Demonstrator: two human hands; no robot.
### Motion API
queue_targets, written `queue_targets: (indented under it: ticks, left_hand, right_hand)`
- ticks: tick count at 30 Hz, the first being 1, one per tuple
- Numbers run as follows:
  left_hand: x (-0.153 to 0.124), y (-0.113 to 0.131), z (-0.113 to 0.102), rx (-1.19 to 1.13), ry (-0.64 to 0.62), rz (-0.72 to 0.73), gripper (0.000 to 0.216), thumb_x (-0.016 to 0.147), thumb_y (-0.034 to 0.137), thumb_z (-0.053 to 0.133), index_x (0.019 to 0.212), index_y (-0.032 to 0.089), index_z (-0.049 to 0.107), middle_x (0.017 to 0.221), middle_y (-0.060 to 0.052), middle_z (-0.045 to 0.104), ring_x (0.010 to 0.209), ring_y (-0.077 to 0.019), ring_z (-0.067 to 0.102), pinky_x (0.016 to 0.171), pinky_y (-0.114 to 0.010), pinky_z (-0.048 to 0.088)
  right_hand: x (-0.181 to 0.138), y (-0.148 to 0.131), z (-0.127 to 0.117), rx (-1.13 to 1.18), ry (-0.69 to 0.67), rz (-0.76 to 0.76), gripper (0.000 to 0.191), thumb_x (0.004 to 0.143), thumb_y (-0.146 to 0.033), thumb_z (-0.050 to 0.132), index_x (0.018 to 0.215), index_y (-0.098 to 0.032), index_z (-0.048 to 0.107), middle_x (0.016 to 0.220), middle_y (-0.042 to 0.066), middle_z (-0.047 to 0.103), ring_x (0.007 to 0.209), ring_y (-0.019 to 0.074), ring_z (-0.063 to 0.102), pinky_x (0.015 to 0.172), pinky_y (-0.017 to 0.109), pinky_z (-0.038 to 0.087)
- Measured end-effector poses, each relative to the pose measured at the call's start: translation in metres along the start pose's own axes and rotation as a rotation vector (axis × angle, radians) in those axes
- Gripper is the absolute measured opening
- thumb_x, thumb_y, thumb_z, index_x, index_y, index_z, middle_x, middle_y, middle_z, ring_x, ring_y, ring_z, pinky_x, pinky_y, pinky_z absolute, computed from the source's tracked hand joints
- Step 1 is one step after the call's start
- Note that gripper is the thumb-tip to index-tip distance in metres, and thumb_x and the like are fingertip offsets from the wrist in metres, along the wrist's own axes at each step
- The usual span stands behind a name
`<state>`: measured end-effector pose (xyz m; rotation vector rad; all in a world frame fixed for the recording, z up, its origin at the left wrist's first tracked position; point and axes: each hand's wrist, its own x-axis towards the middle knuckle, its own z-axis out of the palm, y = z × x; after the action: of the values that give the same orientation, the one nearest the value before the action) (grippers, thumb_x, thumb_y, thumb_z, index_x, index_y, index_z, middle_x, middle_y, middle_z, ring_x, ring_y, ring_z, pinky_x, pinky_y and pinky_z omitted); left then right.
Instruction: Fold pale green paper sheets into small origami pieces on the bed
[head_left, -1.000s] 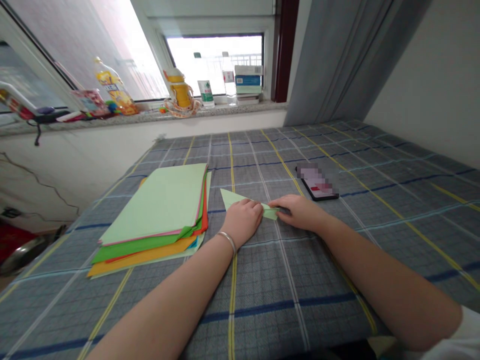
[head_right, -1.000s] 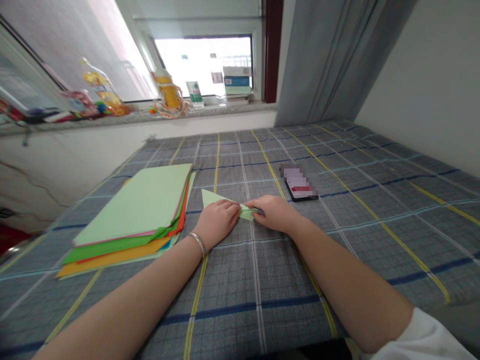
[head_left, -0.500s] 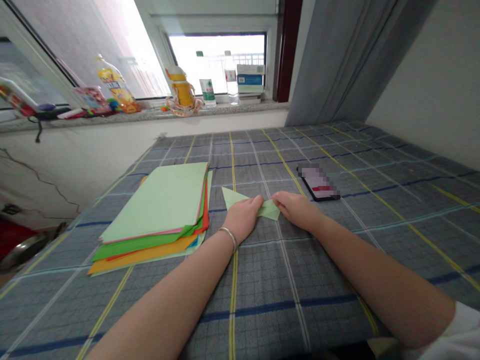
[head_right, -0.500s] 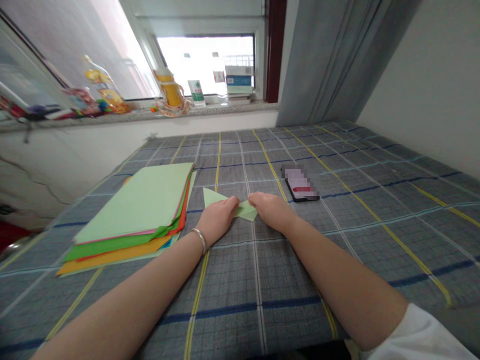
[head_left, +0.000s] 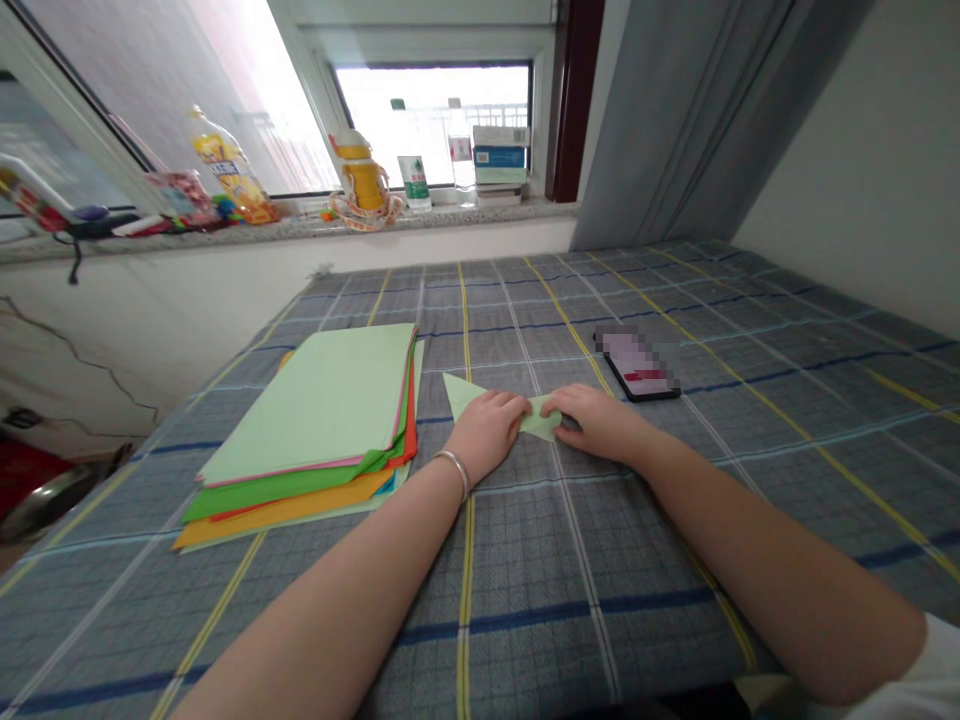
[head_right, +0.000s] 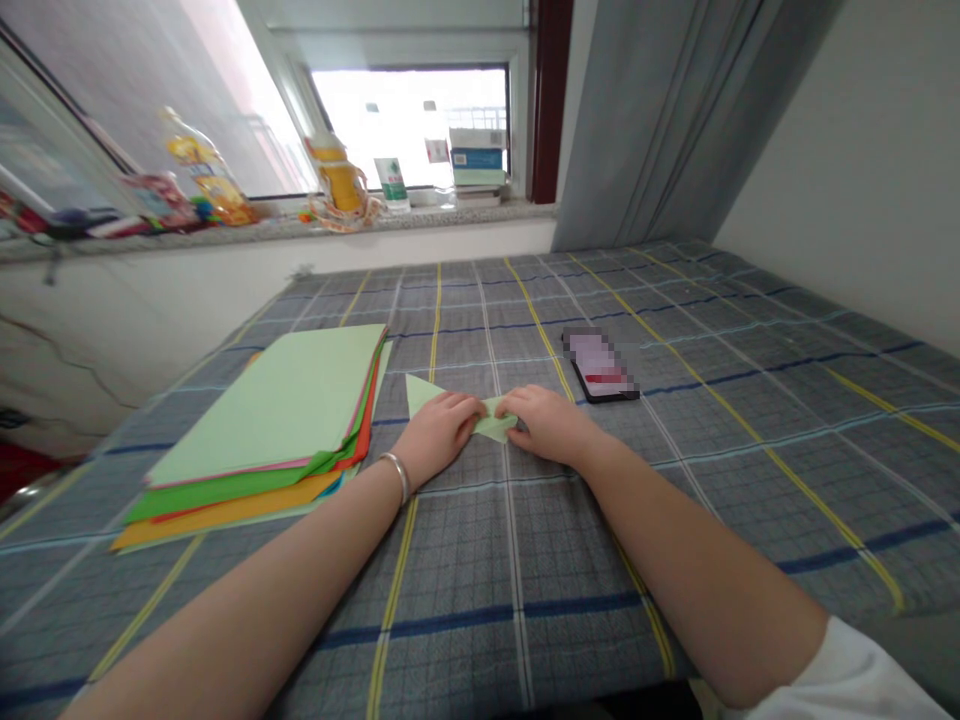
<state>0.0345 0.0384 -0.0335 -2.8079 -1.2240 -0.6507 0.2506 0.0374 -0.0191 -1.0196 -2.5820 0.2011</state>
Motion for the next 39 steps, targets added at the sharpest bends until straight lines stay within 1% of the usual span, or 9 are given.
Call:
queue_targets:
  ticks: [6,11,14,17,26,29,34,37,39]
  left_hand:
    - [0.0,-0.002,0.002,-0.058,0.011,0.009,0.016,0.09,0.015,0.043,0.093,0.019,0.059,0.093,-0.004,0.065,0.09,-0.0192,0.056,0.087,-0.033,0.045]
    - [0.001,-0.002,0.0,-0.068,0.006,0.007,0.014,0.09,0.017,0.045,0.09,0.019,0.059,0.092,-0.004,0.065,0.09,-0.0191,0.056,0.087,-0.034,0.045]
    - [0.001,-0.002,0.001,-0.074,0.005,0.015,0.013,0.087,0.015,0.048,0.089,0.019,0.06,0.093,-0.004,0.065,0.09,-0.0191,0.056,0.087,-0.034,0.045]
    - [0.001,-0.004,0.003,-0.075,0.01,0.02,0.013,0.087,0.015,0.048,0.09,0.02,0.06,0.094,-0.003,0.065,0.092,-0.0193,0.056,0.089,-0.034,0.045]
    - [0.002,-0.003,0.001,-0.04,-0.014,0.027,0.011,0.085,0.016,0.05,0.093,0.019,0.057,0.094,-0.004,0.065,0.092,-0.0204,0.056,0.088,-0.035,0.045]
    - [0.002,-0.001,0.0,-0.018,-0.02,0.01,0.01,0.083,0.016,0.052,0.092,0.018,0.056,0.092,-0.005,0.063,0.091,-0.021,0.055,0.086,-0.034,0.045]
    - [0.001,-0.001,0.0,0.013,-0.023,0.039,0.011,0.087,0.018,0.047,0.091,0.019,0.057,0.095,-0.006,0.062,0.093,-0.021,0.055,0.087,-0.035,0.045]
    - [0.0,-0.001,0.001,0.051,-0.01,0.051,0.015,0.088,0.019,0.047,0.093,0.021,0.06,0.098,-0.005,0.063,0.095,-0.0213,0.055,0.095,-0.042,0.04]
    - [-0.001,0.0,0.001,0.072,0.001,0.05,0.016,0.088,0.02,0.047,0.095,0.023,0.061,0.1,-0.004,0.063,0.097,-0.0211,0.055,0.104,-0.049,0.032]
  right_hand:
    - [-0.001,0.0,-0.001,-0.01,-0.022,-0.048,0.034,0.071,-0.009,0.057,0.103,-0.02,0.063,0.104,0.006,0.063,0.101,0.0215,0.054,0.089,0.034,0.043]
    - [0.0,-0.003,0.0,-0.089,-0.016,-0.025,0.024,0.08,-0.018,0.058,0.102,-0.02,0.064,0.101,0.006,0.065,0.097,0.0209,0.055,0.086,0.033,0.042]
    - [0.004,-0.007,0.003,-0.168,0.014,0.014,0.016,0.087,-0.03,0.056,0.095,-0.021,0.065,0.094,0.005,0.065,0.092,0.0198,0.057,0.08,0.032,0.042]
    - [0.009,-0.012,0.008,-0.244,0.043,0.067,0.02,0.089,-0.037,0.053,0.087,-0.021,0.064,0.091,0.004,0.065,0.087,0.0183,0.057,0.074,0.029,0.04]
    - [0.014,-0.021,0.013,-0.301,0.12,0.2,0.017,0.088,-0.033,0.054,0.077,-0.021,0.058,0.087,0.001,0.064,0.085,0.0166,0.058,0.065,0.027,0.036]
    - [0.015,-0.022,0.014,-0.261,0.164,0.256,0.011,0.084,-0.032,0.058,0.084,-0.021,0.057,0.087,0.001,0.065,0.083,0.017,0.059,0.063,0.027,0.036]
    - [0.016,-0.024,0.016,-0.195,0.228,0.318,0.03,0.084,-0.035,0.058,0.11,-0.021,0.051,0.096,0.002,0.068,0.084,0.0191,0.063,0.062,0.028,0.037]
    - [0.016,-0.024,0.016,-0.186,0.211,0.336,0.027,0.085,-0.033,0.056,0.109,-0.023,0.052,0.096,0.003,0.069,0.083,0.0191,0.063,0.061,0.028,0.037]
    - [0.017,-0.024,0.015,-0.196,0.2,0.353,0.023,0.085,-0.033,0.056,0.105,-0.023,0.053,0.095,0.003,0.068,0.082,0.019,0.063,0.061,0.028,0.037]
